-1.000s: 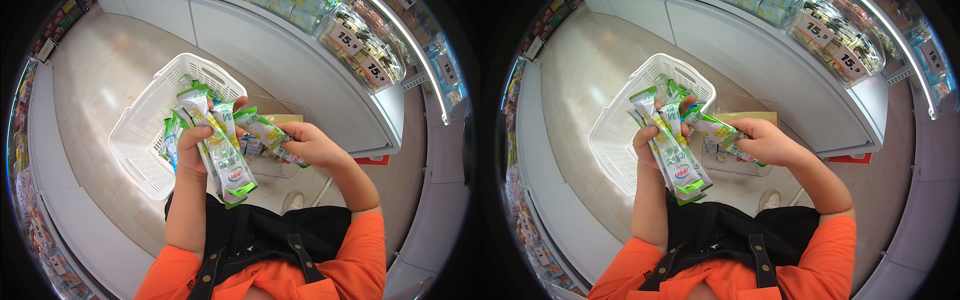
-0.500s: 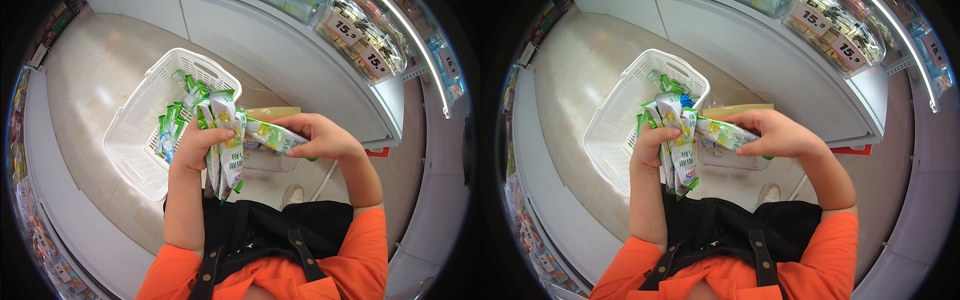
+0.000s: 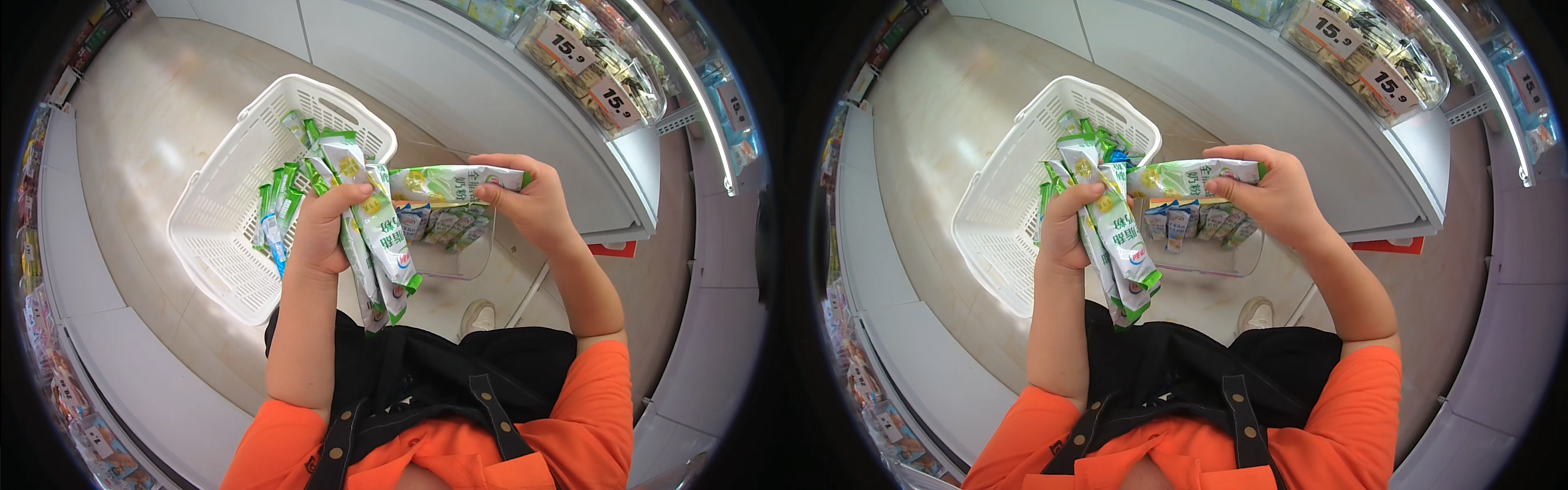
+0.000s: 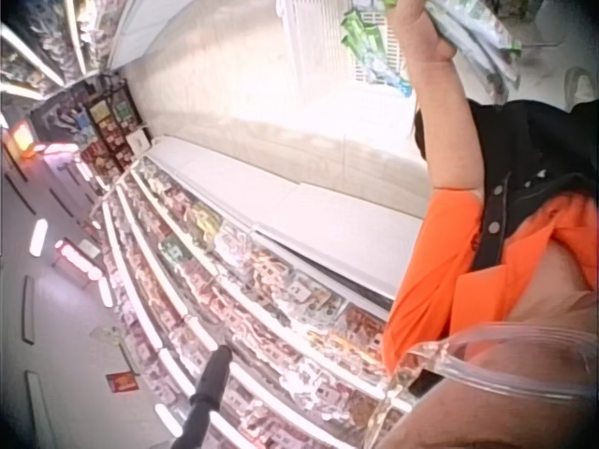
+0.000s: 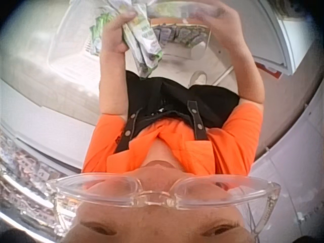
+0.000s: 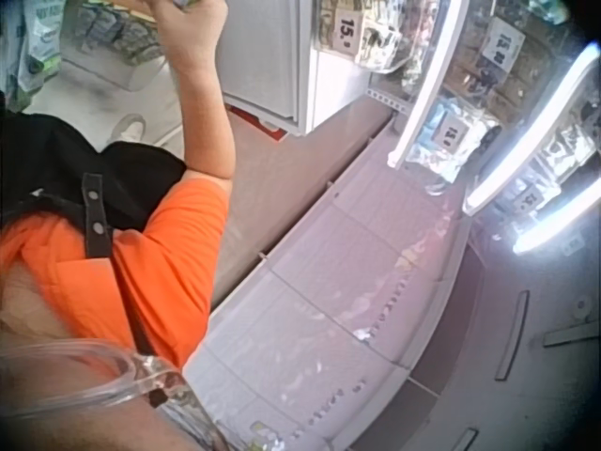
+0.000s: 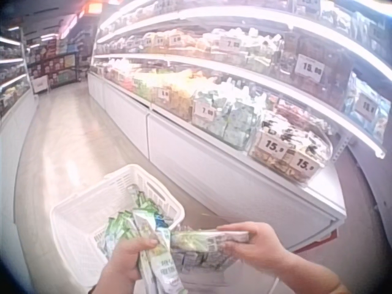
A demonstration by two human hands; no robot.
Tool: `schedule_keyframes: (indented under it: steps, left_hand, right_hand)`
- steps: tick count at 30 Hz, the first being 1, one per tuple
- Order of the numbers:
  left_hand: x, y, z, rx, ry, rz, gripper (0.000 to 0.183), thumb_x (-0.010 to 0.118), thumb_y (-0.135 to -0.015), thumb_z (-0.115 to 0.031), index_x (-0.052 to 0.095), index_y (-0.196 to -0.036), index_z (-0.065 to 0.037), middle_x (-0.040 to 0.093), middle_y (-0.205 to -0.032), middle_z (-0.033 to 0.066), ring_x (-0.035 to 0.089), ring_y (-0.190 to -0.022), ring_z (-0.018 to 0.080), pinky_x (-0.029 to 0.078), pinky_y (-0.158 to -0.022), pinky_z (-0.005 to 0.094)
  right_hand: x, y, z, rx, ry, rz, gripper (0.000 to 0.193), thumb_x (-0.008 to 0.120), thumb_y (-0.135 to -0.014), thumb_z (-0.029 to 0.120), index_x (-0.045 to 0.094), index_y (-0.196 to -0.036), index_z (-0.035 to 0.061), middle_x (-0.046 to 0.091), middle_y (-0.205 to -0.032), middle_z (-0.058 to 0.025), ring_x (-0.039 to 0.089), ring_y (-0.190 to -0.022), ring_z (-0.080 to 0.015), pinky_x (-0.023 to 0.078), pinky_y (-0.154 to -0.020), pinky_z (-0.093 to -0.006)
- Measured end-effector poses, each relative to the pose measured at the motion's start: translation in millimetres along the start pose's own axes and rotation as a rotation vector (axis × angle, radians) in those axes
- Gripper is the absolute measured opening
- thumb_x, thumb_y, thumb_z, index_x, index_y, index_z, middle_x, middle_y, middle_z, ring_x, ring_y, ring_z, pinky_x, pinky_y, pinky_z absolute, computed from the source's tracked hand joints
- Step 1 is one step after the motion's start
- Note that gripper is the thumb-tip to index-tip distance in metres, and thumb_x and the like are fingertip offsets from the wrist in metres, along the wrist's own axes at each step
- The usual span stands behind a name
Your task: The person takes packaged snacks from a white plastic basket and places them into a transparent plastic bin according to their type and color.
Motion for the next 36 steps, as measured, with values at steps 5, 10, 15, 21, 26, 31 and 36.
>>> schedule_keyframes:
  steps: [5, 10, 15, 21, 26, 31, 36]
  left_hand:
    - [1, 2, -8, 0.119, -0.060, -0.056, 0.034, 0.059, -0.070, -0.002, 0.049, -0.102, 0.003, 0.057, -0.087, 0.0114, 0.059, -0.074, 0.0207, 0.052, -0.065, 0.0349]
    - [-14, 0, -19, 0.209, -0.035, -0.201, 0.032, 0.059, -0.072, -0.005, 0.049, -0.101, 0.003, 0.056, -0.087, 0.0119, 0.059, -0.076, 0.0220, 0.051, -0.067, 0.0364]
    - [-49, 2, -58, 0.331, 0.044, -0.305, 0.030, 0.057, -0.074, -0.006, 0.048, -0.101, 0.003, 0.055, -0.089, 0.0132, 0.058, -0.078, 0.0251, 0.051, -0.071, 0.0393]
    - [-35, 1, -40, 0.349, -0.111, -0.277, 0.037, 0.059, -0.071, -0.001, 0.046, -0.106, 0.001, 0.054, -0.092, 0.0103, 0.057, -0.080, 0.0207, 0.049, -0.069, 0.0337]
    - [-23, -2, -37, 0.333, -0.111, -0.253, 0.038, 0.059, -0.071, -0.001, 0.046, -0.106, 0.001, 0.054, -0.092, 0.0097, 0.056, -0.081, 0.0199, 0.049, -0.069, 0.0333]
    - [-34, -6, -38, 0.338, -0.164, -0.281, 0.035, 0.059, -0.073, -0.006, 0.047, -0.105, 0.002, 0.055, -0.092, 0.0113, 0.057, -0.082, 0.0228, 0.049, -0.071, 0.0369]
    - [-31, -16, -25, 0.226, -0.028, -0.223, 0.033, 0.058, -0.072, -0.002, 0.048, -0.103, 0.000, 0.055, -0.089, 0.0096, 0.057, -0.078, 0.0206, 0.050, -0.068, 0.0343]
  right_hand:
    - [0, 4, 9, -0.069, 0.259, -0.014, 0.022, 0.066, -0.076, 0.005, 0.059, -0.095, -0.0036, 0.062, -0.079, -0.0082, 0.058, -0.067, -0.0098, 0.047, -0.060, -0.0207]
    - [-16, 7, 3, 0.123, -0.072, -0.198, 0.018, 0.065, -0.077, 0.008, 0.058, -0.089, -0.0039, 0.062, -0.076, -0.0083, 0.060, -0.061, -0.0126, 0.048, -0.054, -0.0212]
    - [-87, -3, -2, -0.002, 0.283, -0.401, 0.023, 0.067, -0.074, 0.010, 0.057, -0.089, -0.0042, 0.061, -0.073, -0.0085, 0.060, -0.059, -0.0134, 0.049, -0.052, -0.0225]
    - [-34, -15, -113, 0.488, 0.424, 0.121, 0.020, 0.066, -0.072, 0.004, 0.057, -0.087, -0.0068, 0.060, -0.082, -0.0122, 0.062, -0.068, -0.0177, 0.054, -0.057, -0.0281]
    - [1, -10, -218, 0.157, 1.163, 0.428, 0.028, 0.070, -0.065, 0.019, 0.062, -0.086, 0.0036, 0.061, -0.083, -0.0159, 0.059, -0.079, -0.0325, 0.046, -0.071, -0.0399]
    - [3, 2, -229, 0.089, 1.395, 0.372, 0.016, 0.064, -0.071, 0.021, 0.058, -0.075, 0.0061, 0.061, -0.078, -0.0103, 0.060, -0.077, -0.0277, 0.048, -0.062, -0.0392]
    - [2, 7, -224, -0.307, 1.477, 0.259, 0.013, 0.061, -0.068, 0.022, 0.055, -0.072, 0.0104, 0.054, -0.072, -0.0037, 0.056, -0.070, -0.0218, 0.047, -0.053, -0.0345]
Point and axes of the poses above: each hand's wrist, its own y-axis away from the middle knuckle, its own x-axis out of the palm, z = x × y, the point moved 7 cm from there along -y, towards the middle knuckle
